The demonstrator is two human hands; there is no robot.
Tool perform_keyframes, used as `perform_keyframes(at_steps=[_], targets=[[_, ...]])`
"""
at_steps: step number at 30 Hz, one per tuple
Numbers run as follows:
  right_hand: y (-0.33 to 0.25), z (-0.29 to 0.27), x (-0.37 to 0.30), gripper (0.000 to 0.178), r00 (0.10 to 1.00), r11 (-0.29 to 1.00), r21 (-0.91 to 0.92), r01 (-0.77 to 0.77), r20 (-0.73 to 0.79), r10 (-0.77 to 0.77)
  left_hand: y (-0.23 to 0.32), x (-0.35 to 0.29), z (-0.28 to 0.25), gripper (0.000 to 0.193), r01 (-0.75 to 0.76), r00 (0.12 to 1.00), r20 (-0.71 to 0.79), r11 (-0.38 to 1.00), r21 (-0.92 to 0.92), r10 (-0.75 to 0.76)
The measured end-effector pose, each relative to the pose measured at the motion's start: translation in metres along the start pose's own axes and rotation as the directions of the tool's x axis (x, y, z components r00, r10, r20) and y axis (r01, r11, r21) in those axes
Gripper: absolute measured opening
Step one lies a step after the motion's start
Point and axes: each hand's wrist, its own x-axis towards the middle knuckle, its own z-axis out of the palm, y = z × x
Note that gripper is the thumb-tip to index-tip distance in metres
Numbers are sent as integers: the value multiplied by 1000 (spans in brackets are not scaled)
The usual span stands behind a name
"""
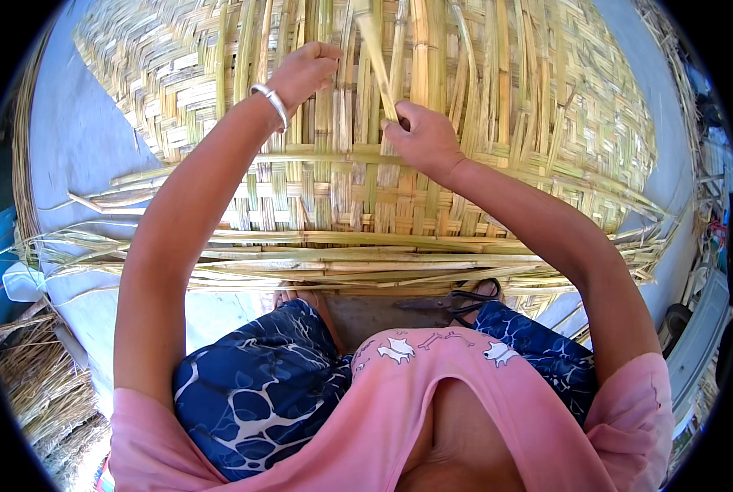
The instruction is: The person weaves a large mat using dried palm leaves. They interlace the leaves by hand, occasionally using a wooden board to press and align the weave. The mat grows in size as more leaves are added.
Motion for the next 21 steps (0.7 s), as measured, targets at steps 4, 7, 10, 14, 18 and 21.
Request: perform_keyframes(at_steps=[4,7,10,14,18,21], targets=[[6,-3,-4,27,1000,999,44,-13,-14,13,1,15,12,64,108,994,-57,955,277,-96],[7,-6,-6,29,999,996,85,-25,-17,27,6,22,10,58,192,979,15,950,247,-202],[9,-4,-5,30,1000,994,109,-16,-16,18,11,29,1,43,208,964,106,944,257,-242],[13,-3,-4,31,1000,989,149,-10,-9,12,5,32,8,38,66,992,95,980,188,-85],[14,-2,-5,31,1000,985,170,-19,-14,22,7,23,15,41,-27,996,86,973,229,8],[17,-1,-5,31,1000,985,171,6,-21,-3,11,25,22,47,-180,983,74,810,558,168]])
